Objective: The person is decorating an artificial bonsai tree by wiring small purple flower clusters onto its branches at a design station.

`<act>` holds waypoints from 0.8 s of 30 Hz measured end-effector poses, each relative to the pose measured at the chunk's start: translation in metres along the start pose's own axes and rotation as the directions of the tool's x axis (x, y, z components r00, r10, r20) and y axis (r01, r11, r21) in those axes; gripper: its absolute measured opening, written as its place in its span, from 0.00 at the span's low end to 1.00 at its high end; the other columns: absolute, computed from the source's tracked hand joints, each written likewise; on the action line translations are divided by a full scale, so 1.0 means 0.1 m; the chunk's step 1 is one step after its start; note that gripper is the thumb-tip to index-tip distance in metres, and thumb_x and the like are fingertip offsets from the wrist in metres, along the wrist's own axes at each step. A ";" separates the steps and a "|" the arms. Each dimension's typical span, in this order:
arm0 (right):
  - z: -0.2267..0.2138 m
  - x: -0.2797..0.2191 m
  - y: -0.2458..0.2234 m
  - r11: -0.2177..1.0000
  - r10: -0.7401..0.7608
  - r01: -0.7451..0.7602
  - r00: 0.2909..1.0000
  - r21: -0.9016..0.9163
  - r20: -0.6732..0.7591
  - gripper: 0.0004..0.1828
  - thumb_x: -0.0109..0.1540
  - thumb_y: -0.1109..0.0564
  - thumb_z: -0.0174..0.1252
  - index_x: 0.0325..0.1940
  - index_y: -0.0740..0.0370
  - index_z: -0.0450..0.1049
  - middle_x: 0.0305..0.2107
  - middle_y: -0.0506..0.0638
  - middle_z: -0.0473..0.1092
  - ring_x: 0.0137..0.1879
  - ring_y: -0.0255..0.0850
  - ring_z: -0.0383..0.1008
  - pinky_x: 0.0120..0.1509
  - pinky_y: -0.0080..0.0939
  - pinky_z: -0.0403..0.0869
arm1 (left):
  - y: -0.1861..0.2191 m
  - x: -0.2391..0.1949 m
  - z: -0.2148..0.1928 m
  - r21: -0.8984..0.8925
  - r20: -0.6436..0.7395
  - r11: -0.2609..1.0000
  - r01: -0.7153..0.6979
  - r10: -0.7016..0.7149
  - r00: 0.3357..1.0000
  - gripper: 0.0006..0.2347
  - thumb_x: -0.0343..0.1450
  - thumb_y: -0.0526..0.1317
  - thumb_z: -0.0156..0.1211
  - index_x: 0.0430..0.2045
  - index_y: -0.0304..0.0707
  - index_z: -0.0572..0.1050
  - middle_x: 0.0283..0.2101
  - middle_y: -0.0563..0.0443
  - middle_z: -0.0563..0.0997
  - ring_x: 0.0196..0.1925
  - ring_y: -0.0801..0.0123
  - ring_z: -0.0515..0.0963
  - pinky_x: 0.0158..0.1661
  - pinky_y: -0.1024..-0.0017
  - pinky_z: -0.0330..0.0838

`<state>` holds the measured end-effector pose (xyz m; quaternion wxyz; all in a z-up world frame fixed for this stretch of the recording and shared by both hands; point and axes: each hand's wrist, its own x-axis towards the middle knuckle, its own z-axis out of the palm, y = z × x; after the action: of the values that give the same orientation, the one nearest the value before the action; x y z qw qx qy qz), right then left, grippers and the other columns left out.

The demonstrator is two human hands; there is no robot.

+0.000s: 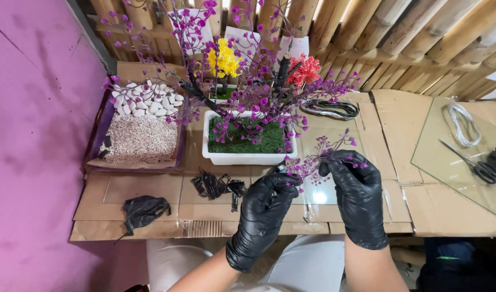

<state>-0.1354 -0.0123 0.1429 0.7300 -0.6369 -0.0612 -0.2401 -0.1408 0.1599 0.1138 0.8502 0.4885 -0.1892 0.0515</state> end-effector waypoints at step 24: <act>-0.06 0.14 -0.17 0.870 0.104 -0.127 0.992 0.477 0.074 0.04 0.64 0.64 0.63 0.43 0.65 0.80 0.38 0.56 0.77 0.47 0.52 0.78 0.56 0.51 0.79 | 0.45 0.19 -0.11 0.474 0.330 0.699 -0.536 0.423 0.844 0.18 0.80 0.54 0.42 0.46 0.41 0.75 0.48 0.48 0.82 0.37 0.64 0.79 0.39 0.63 0.77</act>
<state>-0.1321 -0.0234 0.1626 0.8766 -0.4437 -0.0976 -0.1587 -0.1324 0.1907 0.1529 0.6070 0.6470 -0.3699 0.2760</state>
